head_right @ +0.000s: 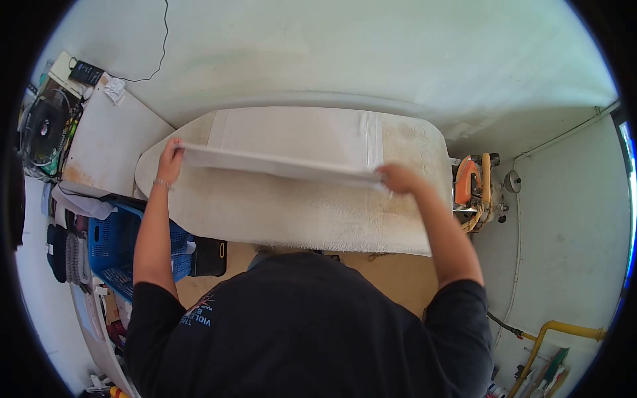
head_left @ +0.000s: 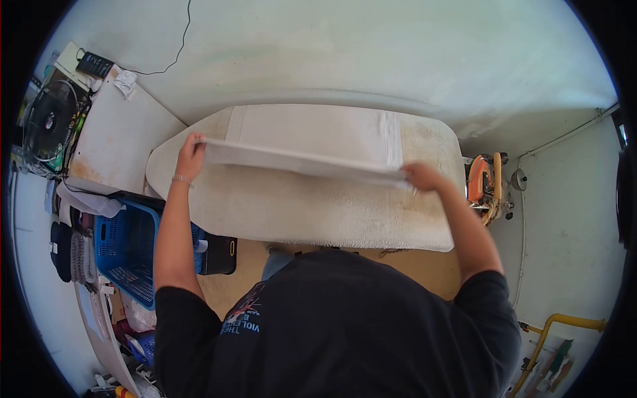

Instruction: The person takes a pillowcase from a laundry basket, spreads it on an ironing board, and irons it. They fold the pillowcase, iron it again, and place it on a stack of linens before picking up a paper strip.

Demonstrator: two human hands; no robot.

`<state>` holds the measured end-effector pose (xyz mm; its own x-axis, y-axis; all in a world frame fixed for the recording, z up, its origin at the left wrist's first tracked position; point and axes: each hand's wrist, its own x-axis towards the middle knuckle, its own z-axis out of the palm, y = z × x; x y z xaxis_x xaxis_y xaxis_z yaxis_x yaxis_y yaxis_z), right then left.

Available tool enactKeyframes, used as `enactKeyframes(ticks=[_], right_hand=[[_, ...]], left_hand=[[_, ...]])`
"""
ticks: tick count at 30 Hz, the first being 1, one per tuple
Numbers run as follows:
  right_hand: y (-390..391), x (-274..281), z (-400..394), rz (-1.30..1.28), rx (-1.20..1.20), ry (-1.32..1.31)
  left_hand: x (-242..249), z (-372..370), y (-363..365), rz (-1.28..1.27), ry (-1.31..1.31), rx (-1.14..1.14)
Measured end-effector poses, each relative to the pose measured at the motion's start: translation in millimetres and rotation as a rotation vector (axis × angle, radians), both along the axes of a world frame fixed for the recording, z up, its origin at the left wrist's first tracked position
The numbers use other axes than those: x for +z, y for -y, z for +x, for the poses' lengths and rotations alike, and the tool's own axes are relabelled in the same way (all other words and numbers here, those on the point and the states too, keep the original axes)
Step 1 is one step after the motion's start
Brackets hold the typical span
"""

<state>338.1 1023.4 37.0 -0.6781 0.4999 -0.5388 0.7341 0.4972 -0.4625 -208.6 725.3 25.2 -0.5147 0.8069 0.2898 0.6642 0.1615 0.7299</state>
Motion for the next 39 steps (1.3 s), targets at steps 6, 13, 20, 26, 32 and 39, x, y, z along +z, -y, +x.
enactKeyframes(ticks=[6, 13, 20, 26, 32, 39], right_hand=[[-102.4, 143.8, -40.7, 0.289, -0.236, -0.508], [-31.2, 256.3, -17.9, 0.598, -0.231, -0.951], [156.7, 288.4, 63.4, 0.965, -0.245, -0.937], [298.3, 246.9, 110.8, 0.613, -0.327, -0.784], [372.5, 178.0, 128.2, 0.332, -0.554, -0.615], [394.4, 151.3, 153.6, 0.135, -0.619, -0.401]], left_hand=[[115.8, -52.7, -98.6, 0.275, -0.035, 0.197], [236.3, -25.1, -54.6, 0.639, -0.211, 0.209], [243.1, 33.0, 106.1, 0.922, -0.140, 0.012], [186.2, 100.2, 262.5, 0.666, 0.105, -0.198], [117.5, 147.6, 341.0, 0.361, 0.341, -0.277], [102.5, 151.5, 374.7, 0.028, 0.470, -0.323]])
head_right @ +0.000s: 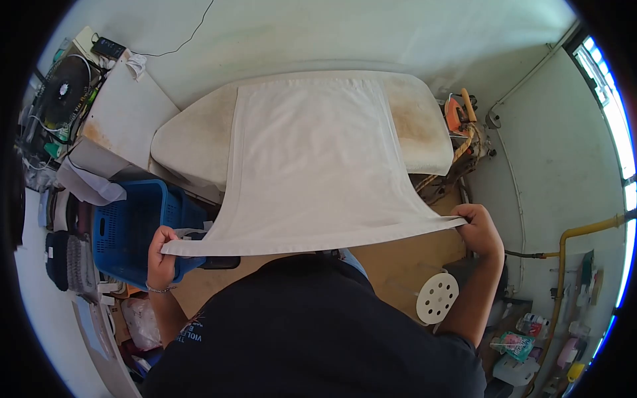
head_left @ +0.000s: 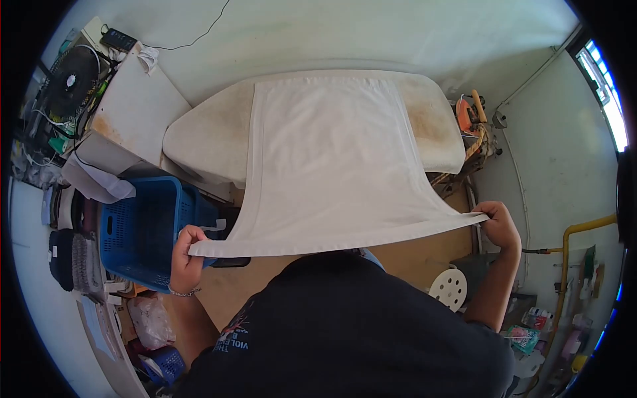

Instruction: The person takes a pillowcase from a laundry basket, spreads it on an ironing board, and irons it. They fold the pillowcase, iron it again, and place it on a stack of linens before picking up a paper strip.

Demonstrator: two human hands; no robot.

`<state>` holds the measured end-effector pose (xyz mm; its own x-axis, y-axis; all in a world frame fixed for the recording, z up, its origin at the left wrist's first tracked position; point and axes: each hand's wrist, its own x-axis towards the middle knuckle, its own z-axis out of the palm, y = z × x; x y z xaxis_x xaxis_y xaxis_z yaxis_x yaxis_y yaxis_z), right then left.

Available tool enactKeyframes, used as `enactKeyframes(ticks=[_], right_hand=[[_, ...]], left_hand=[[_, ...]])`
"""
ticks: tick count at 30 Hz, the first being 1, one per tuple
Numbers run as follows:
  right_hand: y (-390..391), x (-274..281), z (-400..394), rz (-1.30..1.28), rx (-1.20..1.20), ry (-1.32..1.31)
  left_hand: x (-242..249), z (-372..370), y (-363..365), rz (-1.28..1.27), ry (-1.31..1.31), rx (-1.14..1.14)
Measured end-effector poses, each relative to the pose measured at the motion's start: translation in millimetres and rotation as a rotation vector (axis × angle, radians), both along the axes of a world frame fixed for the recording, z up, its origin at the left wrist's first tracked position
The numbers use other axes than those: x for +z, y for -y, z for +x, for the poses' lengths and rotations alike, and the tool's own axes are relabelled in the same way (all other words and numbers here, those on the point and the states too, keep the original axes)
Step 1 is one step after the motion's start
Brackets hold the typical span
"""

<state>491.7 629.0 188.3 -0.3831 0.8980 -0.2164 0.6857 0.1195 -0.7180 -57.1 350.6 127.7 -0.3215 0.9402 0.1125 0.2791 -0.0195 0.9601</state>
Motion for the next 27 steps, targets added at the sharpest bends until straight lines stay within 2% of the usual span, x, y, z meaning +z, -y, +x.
enactKeyframes(ticks=[8, 12, 15, 18, 20, 22, 24, 25, 27], right_hand=[[-9.9, -1.2, 7.2, -0.130, -0.001, 0.009], [-35.3, 2.7, 6.3, -0.147, 0.008, -0.151], [-69.6, 3.7, 0.8, -0.177, -0.022, -0.261], [-131.2, -14.0, -4.8, -0.244, 0.005, -0.416], [-180.6, -26.5, -22.3, -0.249, 0.052, -0.726], [-236.4, -43.9, -50.8, -0.235, -0.043, -0.822], [-288.9, -67.6, -95.1, -0.201, -0.239, -0.834], [-325.1, -92.7, -107.9, -0.219, -0.235, -0.810], [-382.9, -149.6, -135.6, -0.198, -0.257, -0.732]], left_hand=[[-2.4, -9.7, -18.5, -0.040, 0.035, 0.005], [-4.4, -27.0, -44.0, -0.054, 0.098, 0.048], [-3.1, -44.1, -80.4, -0.004, -0.012, 0.043], [-16.0, -69.3, -134.3, 0.050, 0.014, 0.091], [-29.7, -86.9, -183.9, 0.089, 0.104, 0.161], [-46.8, -106.9, -239.7, 0.132, 0.195, 0.234], [-67.5, -130.6, -298.7, 0.117, 0.127, 0.306], [-81.8, -144.4, -327.6, 0.120, 0.124, 0.312], [-119.6, -171.7, -382.4, -0.088, -0.139, 0.412]])
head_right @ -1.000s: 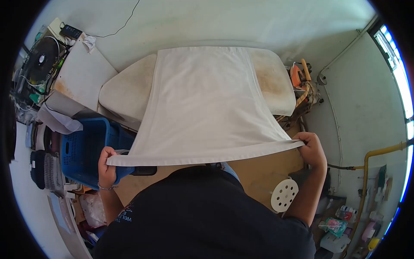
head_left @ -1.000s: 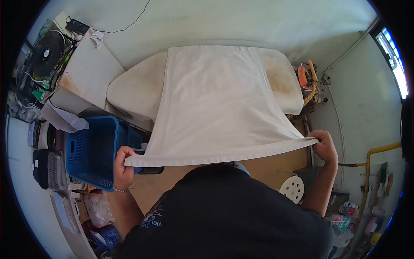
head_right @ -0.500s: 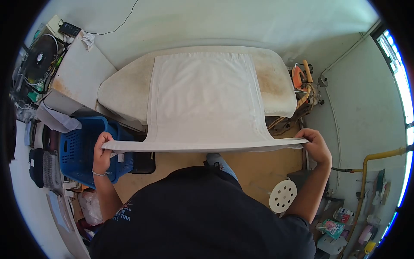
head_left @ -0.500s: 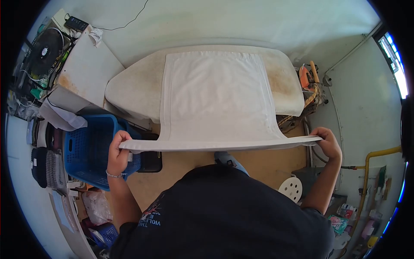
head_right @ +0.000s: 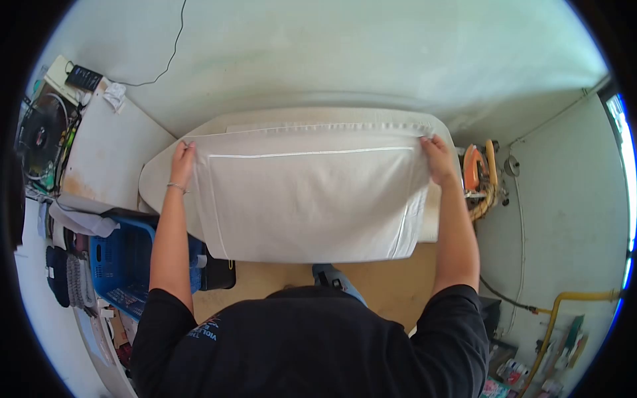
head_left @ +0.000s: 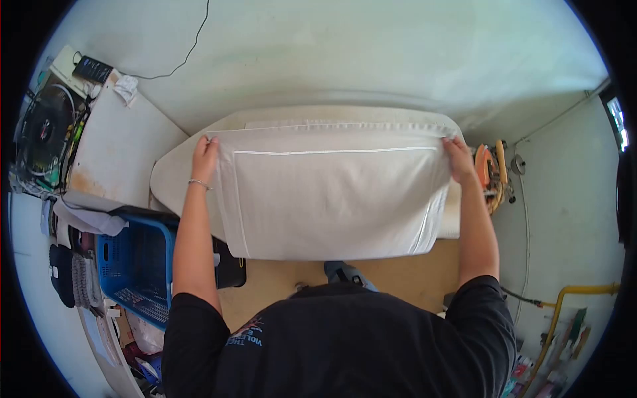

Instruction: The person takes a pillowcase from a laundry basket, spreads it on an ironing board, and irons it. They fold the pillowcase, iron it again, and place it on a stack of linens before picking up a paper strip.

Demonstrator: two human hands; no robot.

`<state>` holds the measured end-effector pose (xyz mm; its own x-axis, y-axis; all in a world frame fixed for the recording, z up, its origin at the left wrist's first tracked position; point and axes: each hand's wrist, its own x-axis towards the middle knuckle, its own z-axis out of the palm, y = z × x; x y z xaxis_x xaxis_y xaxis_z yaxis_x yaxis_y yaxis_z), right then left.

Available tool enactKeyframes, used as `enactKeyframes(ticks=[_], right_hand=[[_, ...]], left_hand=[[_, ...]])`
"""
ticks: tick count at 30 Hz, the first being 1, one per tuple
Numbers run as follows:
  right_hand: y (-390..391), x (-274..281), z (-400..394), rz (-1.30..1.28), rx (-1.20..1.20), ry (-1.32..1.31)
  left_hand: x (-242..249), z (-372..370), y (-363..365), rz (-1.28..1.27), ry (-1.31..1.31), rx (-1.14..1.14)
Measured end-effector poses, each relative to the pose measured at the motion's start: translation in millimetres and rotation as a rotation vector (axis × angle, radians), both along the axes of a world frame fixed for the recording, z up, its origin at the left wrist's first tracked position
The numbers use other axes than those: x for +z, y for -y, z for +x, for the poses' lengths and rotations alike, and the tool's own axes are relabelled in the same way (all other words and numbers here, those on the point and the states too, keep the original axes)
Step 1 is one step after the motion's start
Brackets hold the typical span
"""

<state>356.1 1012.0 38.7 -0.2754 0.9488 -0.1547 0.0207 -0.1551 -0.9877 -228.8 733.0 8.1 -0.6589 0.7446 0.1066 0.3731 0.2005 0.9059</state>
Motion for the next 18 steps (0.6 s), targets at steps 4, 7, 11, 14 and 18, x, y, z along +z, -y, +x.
enactKeyframes(ticks=[4, 7, 11, 14, 18], right_hand=[[-76.6, -116.9, -40.8, 0.005, -0.027, 0.233], [-89.1, -165.5, -54.1, 0.044, -0.091, 0.698], [-74.0, -126.2, -77.3, 0.234, -0.172, 0.878], [-69.1, -124.2, -81.9, 0.348, -0.269, 0.931], [-66.7, -112.6, -92.8, 0.326, -0.339, 0.960]], left_hand=[[-93.1, -23.0, -83.6, -0.158, -0.277, 0.156], [-116.4, -10.6, -105.1, -0.367, -0.376, 0.247], [-94.5, 19.6, -117.5, -0.498, -0.508, 0.351], [-95.6, 18.2, -123.2, -0.498, -0.489, 0.320], [-102.1, 15.1, -130.2, -0.442, -0.494, 0.359]])
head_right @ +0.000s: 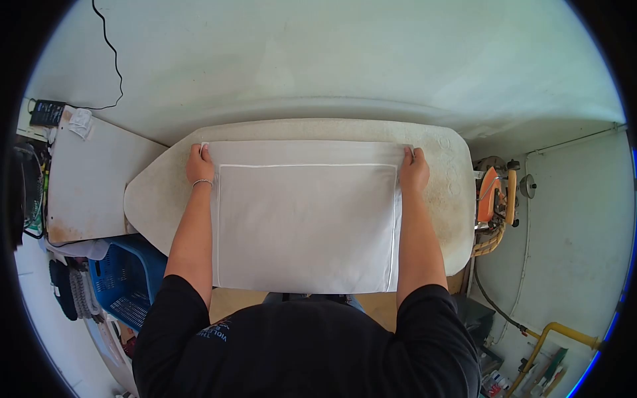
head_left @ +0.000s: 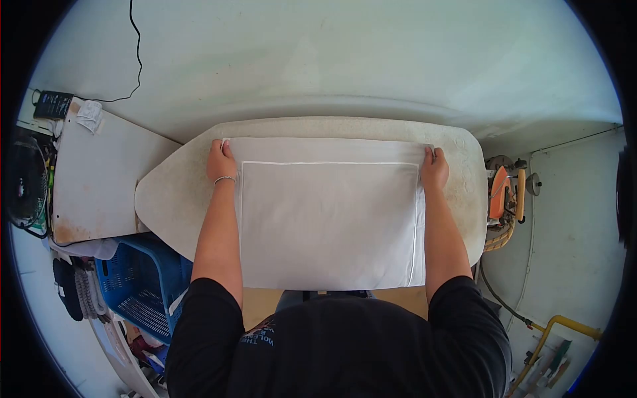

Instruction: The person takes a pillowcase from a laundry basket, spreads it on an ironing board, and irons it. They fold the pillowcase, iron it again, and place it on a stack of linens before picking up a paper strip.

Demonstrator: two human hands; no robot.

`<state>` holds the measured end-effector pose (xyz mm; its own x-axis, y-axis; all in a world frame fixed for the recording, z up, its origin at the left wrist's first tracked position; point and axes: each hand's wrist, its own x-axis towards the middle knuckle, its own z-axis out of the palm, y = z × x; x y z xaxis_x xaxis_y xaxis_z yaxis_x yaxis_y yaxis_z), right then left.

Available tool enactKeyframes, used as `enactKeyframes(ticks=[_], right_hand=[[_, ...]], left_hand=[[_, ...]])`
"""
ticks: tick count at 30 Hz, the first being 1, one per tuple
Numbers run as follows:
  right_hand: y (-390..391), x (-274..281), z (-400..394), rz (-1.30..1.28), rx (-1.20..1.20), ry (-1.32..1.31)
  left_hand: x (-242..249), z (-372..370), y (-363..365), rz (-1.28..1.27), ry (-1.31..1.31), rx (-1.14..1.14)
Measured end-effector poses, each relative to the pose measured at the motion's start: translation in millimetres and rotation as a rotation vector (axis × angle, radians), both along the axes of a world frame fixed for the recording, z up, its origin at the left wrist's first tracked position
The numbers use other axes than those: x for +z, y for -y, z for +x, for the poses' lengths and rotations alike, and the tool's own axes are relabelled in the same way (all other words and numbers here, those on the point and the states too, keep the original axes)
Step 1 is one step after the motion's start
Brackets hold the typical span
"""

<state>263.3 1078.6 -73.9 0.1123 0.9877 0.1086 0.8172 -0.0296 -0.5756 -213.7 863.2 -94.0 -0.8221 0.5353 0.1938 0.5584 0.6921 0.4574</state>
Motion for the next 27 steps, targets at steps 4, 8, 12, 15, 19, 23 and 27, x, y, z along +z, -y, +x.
enactKeyframes(ticks=[4, 8, 12, 15, 19, 23, 27], right_hand=[[0.6, -6.0, -9.3, 0.029, -0.009, 0.193], [-2.2, -22.0, -1.7, 0.227, -0.063, 0.275], [-13.0, -20.4, 3.9, -0.020, -0.078, 0.105], [-28.8, -17.6, 9.1, -0.201, -0.027, 0.056], [-45.2, -25.1, 3.5, -0.026, 0.023, 0.017], [-61.5, -9.9, -23.2, 0.096, 0.034, -0.030], [-42.9, -10.9, -29.1, 0.218, 0.146, 0.191]], left_hand=[[-1.5, 4.2, -3.9, -0.058, -0.041, 0.051], [0.0, 2.9, -1.6, -0.017, -0.033, 0.037], [5.4, -7.2, -0.7, -0.141, -0.016, -0.025], [3.3, -25.6, -1.8, -0.231, 0.086, -0.127], [4.8, -37.0, -12.1, -0.057, 0.126, -0.075], [15.0, -36.8, -34.4, -0.024, 0.088, 0.017], [25.2, -11.7, -25.4, -0.043, -0.077, 0.025]])
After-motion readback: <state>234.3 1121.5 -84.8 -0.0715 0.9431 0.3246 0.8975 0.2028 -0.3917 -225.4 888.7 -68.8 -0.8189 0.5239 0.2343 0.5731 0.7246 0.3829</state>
